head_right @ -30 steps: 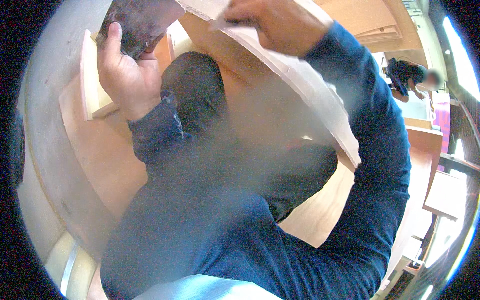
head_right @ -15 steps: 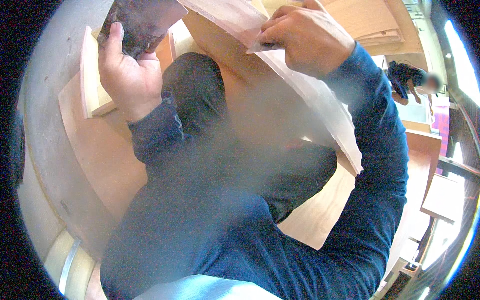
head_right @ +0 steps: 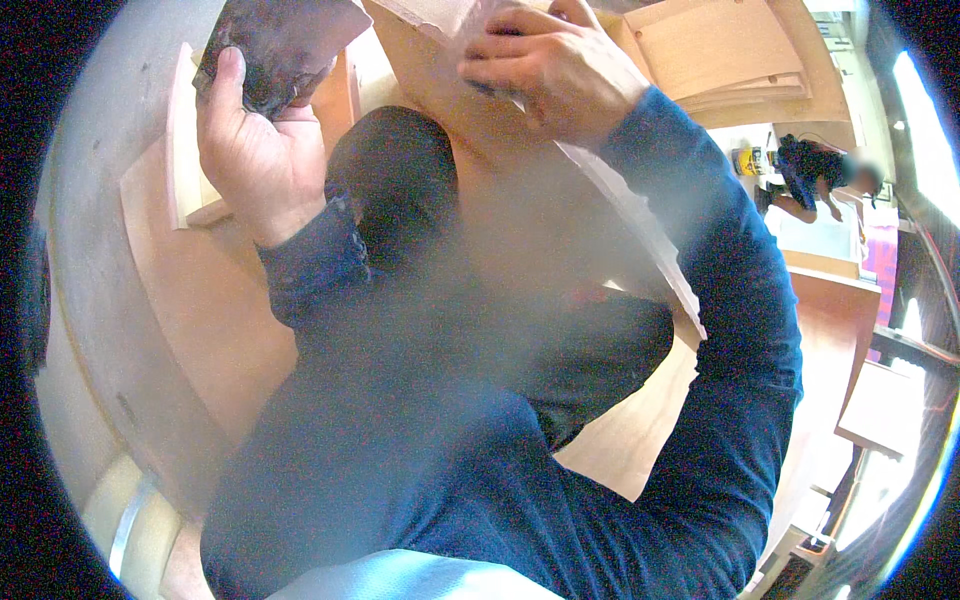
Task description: Applying wood filler to a wooden furniture piece using a putty knife and sandpaper.
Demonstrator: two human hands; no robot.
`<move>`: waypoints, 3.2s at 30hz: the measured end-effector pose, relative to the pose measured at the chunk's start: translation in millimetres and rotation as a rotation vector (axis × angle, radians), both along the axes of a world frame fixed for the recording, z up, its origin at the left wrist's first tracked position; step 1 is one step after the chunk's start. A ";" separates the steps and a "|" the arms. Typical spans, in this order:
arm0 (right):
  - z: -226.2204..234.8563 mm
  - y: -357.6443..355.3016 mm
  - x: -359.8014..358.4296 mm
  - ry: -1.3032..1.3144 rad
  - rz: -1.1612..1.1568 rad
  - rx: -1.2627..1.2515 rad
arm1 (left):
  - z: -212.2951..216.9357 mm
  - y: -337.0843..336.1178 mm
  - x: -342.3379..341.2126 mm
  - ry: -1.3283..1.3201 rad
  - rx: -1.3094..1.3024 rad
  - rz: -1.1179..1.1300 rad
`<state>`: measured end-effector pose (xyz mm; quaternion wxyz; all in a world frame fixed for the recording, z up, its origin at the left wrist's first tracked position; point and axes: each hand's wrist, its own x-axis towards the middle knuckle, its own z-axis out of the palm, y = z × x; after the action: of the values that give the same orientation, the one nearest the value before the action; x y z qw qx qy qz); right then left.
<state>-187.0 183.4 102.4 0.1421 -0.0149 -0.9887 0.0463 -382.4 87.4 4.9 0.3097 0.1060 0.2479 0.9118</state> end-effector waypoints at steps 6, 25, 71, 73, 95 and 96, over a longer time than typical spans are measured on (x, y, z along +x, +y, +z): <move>19.3 8.2 -11.6 -0.162 -0.176 0.009 | 1.3 1.3 6.4 0.010 -0.070 0.024; 21.0 2.8 -33.8 -0.148 -0.186 0.182 | -4.9 1.8 -4.9 -0.020 -0.042 0.056; 2.1 20.4 -40.8 -0.139 -0.381 0.040 | -12.4 1.3 -10.3 -0.020 -0.009 0.032; -3.7 18.8 -45.6 -0.183 -0.405 0.098 | -12.8 1.2 -11.3 -0.022 0.008 0.047; 1.6 13.7 -23.3 -0.212 -0.350 0.119 | -14.2 1.2 -14.5 -0.055 0.027 0.008; 7.8 11.3 -19.5 -0.277 -0.412 0.126 | -14.2 1.0 -13.9 -0.055 0.028 0.008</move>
<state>-206.5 194.7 110.1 0.0126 -0.2135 -0.9757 -0.0479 -396.4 88.5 -9.4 0.3115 0.0841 0.2268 0.9189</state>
